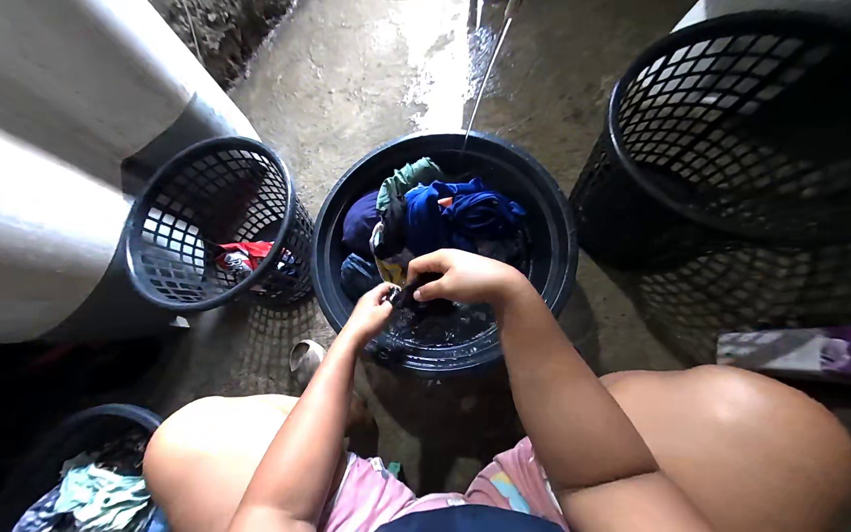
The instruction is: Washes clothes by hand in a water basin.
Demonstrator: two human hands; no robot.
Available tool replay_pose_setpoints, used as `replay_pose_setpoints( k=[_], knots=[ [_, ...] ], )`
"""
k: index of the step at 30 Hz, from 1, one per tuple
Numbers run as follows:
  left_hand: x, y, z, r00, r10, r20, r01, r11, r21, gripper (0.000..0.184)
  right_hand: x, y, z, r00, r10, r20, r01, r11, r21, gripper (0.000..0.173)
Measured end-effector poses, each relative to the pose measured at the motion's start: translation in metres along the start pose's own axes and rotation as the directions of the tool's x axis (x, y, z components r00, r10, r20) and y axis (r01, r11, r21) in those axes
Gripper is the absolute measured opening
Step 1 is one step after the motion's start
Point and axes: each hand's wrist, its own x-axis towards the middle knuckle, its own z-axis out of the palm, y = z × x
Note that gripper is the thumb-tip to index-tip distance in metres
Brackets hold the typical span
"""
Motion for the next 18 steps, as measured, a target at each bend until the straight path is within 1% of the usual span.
replay_pose_setpoints(
  k=[1, 2, 3, 4, 5, 6, 7, 8, 10, 12, 15, 16, 17, 18],
  knots=[
    [0.000, 0.003, -0.004, 0.999, 0.025, -0.026, -0.027, 0.997, -0.079, 0.029, 0.006, 0.015, 0.003, 0.993, 0.120, -0.007, -0.120, 0.990, -0.071, 0.013],
    [-0.002, 0.009, -0.009, 0.999, 0.038, -0.030, -0.042, 0.989, -0.141, 0.030, 0.013, 0.037, 0.011, 0.970, 0.239, -0.035, -0.241, 0.961, -0.132, 0.015],
    [-0.004, 0.017, -0.013, 0.999, 0.039, -0.021, -0.042, 0.986, -0.164, 0.033, 0.020, 0.058, 0.021, 0.934, 0.353, -0.057, -0.357, 0.919, -0.170, 0.018],
    [-0.004, 0.023, -0.016, 0.999, 0.036, -0.010, -0.037, 0.992, -0.121, 0.037, 0.026, 0.073, 0.029, 0.887, 0.459, -0.046, -0.458, 0.867, -0.197, 0.023],
    [0.001, 0.024, -0.017, 0.999, 0.035, -0.007, -0.035, 0.999, -0.008, 0.041, 0.032, 0.086, 0.036, 0.846, 0.532, -0.037, -0.526, 0.822, -0.219, 0.029],
    [0.010, 0.022, -0.015, 0.999, 0.033, -0.011, -0.031, 0.987, 0.160, 0.038, 0.037, 0.097, 0.042, 0.815, 0.579, -0.033, -0.569, 0.787, -0.237, 0.034],
    [0.020, 0.017, -0.009, 1.000, 0.009, -0.008, -0.006, 0.947, 0.321, 0.035, 0.041, 0.108, 0.047, 0.793, 0.608, -0.031, -0.596, 0.764, -0.247, 0.040],
    [0.031, 0.009, -0.001, 0.999, -0.037, 0.003, 0.032, 0.896, 0.442, 0.032, 0.044, 0.119, 0.053, 0.782, 0.623, -0.024, -0.608, 0.754, -0.247, 0.045],
    [0.054, -0.017, 0.021, 0.985, -0.162, 0.055, 0.100, 0.806, 0.584, 0.031, 0.049, 0.145, 0.068, 0.774, 0.632, 0.015, -0.610, 0.753, -0.247, 0.055],
    [0.068, -0.045, 0.046, 0.947, -0.298, 0.117, 0.158, 0.753, 0.638, 0.038, 0.047, 0.165, 0.086, 0.754, 0.653, 0.069, -0.610, 0.736, -0.293, 0.056],
    [0.066, -0.068, 0.081, 0.868, -0.463, 0.177, 0.215, 0.674, 0.706, 0.047, 0.045, 0.173, 0.097, 0.681, 0.714, 0.164, -0.609, 0.676, -0.415, 0.043],
    [0.065, -0.068, 0.088, 0.845, -0.498, 0.195, 0.205, 0.637, 0.743, 0.046, 0.046, 0.173, 0.096, 0.663, 0.728, 0.177, -0.611, 0.662, -0.434, 0.042],
    [0.065, -0.065, 0.091, 0.826, -0.517, 0.223, 0.179, 0.618, 0.766, 0.040, 0.046, 0.174, 0.094, 0.663, 0.730, 0.165, -0.620, 0.659, -0.426, 0.042],
    [0.067, -0.061, 0.089, 0.817, -0.515, 0.259, 0.153, 0.627, 0.764, 0.036, 0.047, 0.177, 0.093, 0.673, 0.727, 0.135, -0.638, 0.663, -0.392, 0.045]
  ],
)
